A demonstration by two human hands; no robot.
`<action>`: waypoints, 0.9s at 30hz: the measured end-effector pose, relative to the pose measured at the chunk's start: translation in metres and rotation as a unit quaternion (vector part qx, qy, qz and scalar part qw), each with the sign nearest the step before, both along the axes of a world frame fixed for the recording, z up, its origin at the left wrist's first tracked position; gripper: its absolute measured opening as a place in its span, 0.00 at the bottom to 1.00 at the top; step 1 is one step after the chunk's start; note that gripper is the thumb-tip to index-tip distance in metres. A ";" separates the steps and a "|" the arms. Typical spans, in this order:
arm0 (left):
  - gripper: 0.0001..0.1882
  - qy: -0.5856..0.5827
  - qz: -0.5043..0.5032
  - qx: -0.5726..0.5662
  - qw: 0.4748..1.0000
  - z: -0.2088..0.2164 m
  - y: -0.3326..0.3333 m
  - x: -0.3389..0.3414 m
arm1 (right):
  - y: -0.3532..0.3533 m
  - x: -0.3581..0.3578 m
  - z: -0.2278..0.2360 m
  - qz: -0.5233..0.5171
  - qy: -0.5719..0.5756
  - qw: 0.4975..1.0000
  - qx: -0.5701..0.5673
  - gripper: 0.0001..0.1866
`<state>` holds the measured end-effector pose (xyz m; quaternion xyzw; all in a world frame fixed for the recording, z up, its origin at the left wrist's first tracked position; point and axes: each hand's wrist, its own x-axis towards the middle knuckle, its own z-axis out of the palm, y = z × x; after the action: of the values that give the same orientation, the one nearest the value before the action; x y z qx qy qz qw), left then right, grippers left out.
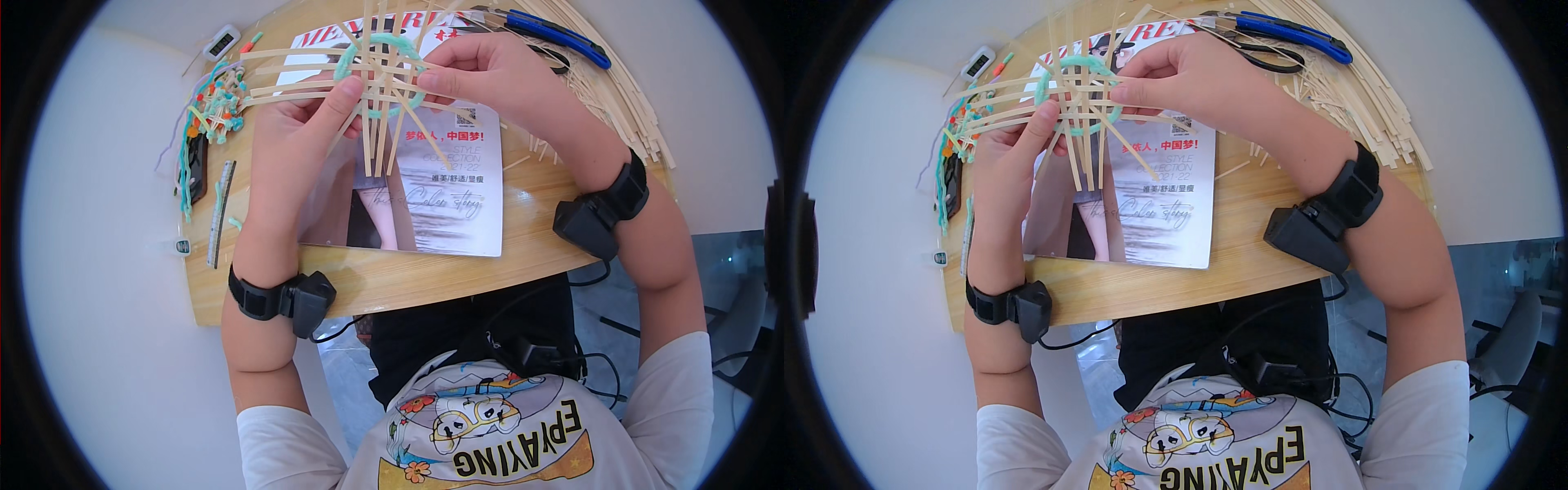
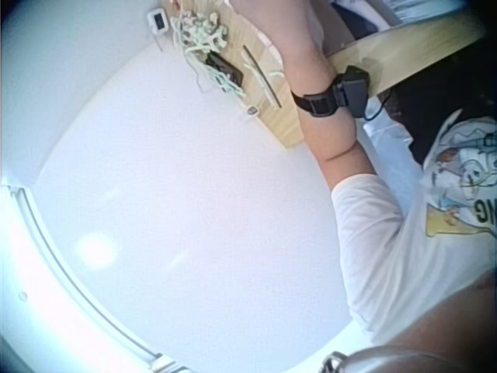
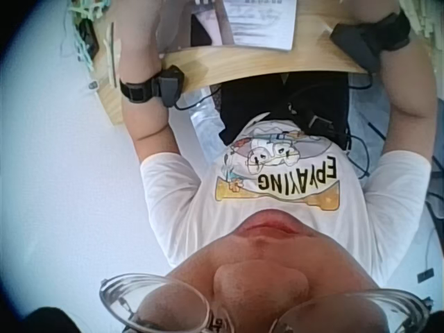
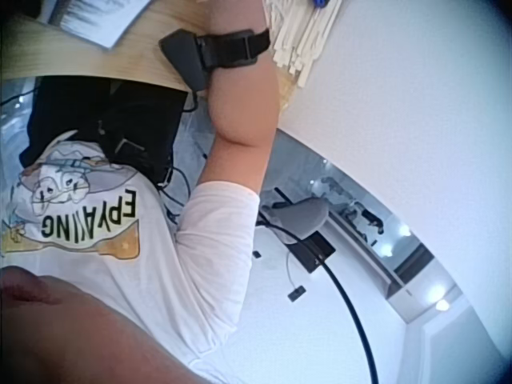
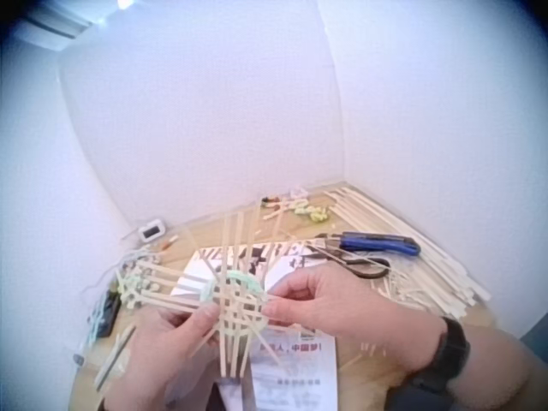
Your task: A person weaves thin bamboo strips into a pattern on a table.
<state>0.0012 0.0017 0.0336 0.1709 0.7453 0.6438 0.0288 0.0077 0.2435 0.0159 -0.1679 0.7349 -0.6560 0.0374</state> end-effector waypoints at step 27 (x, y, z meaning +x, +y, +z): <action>0.19 -0.026 0.000 0.068 0.997 -0.002 0.002 0.000 | -0.004 0.004 0.003 0.031 -0.044 0.998 -0.025 0.11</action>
<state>0.0008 0.0034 0.0319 0.1561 0.6990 0.6970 0.0365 0.0117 0.2392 0.0190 -0.1620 0.7103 -0.6796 0.0857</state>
